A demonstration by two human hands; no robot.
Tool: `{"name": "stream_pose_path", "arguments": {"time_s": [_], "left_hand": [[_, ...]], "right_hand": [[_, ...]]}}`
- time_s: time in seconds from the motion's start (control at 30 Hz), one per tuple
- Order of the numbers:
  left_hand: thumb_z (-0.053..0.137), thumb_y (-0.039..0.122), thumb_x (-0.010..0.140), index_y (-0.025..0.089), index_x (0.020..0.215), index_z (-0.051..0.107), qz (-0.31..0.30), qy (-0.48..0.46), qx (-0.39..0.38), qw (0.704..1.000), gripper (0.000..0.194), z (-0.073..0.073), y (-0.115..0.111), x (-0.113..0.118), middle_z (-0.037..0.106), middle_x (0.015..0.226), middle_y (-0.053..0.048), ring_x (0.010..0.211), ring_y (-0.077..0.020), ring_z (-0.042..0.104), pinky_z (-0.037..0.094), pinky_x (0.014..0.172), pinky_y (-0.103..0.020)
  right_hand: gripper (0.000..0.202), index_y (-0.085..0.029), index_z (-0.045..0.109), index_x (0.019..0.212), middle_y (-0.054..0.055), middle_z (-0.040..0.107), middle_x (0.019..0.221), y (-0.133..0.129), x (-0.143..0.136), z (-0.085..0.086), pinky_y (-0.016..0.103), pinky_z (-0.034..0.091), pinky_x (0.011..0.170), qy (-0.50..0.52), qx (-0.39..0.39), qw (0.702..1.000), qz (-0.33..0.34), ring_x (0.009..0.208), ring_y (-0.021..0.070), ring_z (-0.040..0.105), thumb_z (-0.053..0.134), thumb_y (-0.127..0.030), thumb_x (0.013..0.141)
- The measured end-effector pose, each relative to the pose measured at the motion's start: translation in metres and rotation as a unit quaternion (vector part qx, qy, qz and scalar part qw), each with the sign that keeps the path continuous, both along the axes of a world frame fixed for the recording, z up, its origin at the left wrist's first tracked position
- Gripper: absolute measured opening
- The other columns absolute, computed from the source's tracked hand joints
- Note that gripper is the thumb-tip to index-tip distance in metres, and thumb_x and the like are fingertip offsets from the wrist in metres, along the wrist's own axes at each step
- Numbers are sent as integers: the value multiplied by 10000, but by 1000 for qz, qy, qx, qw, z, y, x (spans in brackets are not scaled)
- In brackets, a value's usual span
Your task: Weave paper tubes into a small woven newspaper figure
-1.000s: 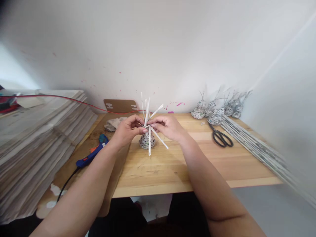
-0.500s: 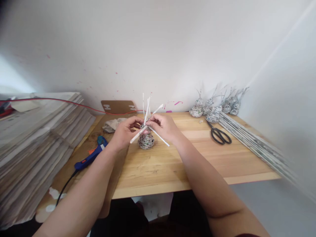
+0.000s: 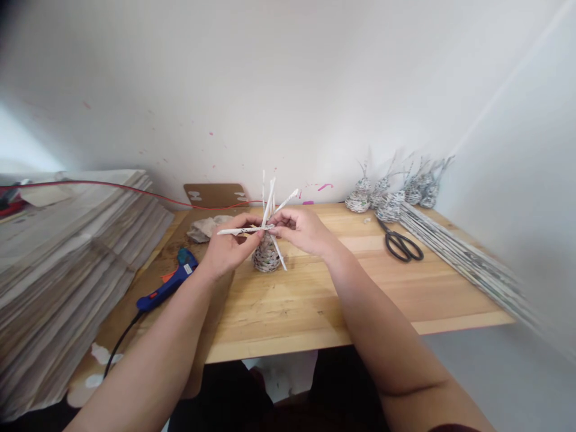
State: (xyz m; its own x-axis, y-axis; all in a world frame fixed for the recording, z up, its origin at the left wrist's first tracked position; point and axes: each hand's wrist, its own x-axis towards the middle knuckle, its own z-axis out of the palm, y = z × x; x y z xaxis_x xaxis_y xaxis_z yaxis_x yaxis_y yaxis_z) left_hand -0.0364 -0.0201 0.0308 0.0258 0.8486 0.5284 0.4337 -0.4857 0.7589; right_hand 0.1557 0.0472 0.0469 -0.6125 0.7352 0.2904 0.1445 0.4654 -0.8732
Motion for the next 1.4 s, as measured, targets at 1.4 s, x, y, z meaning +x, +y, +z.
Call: {"name": "stream_pose_path", "arguments": {"time_s": [1.4], "left_hand": [[850, 454, 674, 143, 895, 712, -37, -309, -149, 939, 405, -6, 3, 8, 720, 839, -58, 770, -177, 679, 585, 689, -305]], "right_hand": [[306, -163, 666, 834, -7, 619, 704, 4, -7, -7, 238, 434, 587, 43, -41, 998, -13, 623, 103, 537, 760, -447, 770]]}}
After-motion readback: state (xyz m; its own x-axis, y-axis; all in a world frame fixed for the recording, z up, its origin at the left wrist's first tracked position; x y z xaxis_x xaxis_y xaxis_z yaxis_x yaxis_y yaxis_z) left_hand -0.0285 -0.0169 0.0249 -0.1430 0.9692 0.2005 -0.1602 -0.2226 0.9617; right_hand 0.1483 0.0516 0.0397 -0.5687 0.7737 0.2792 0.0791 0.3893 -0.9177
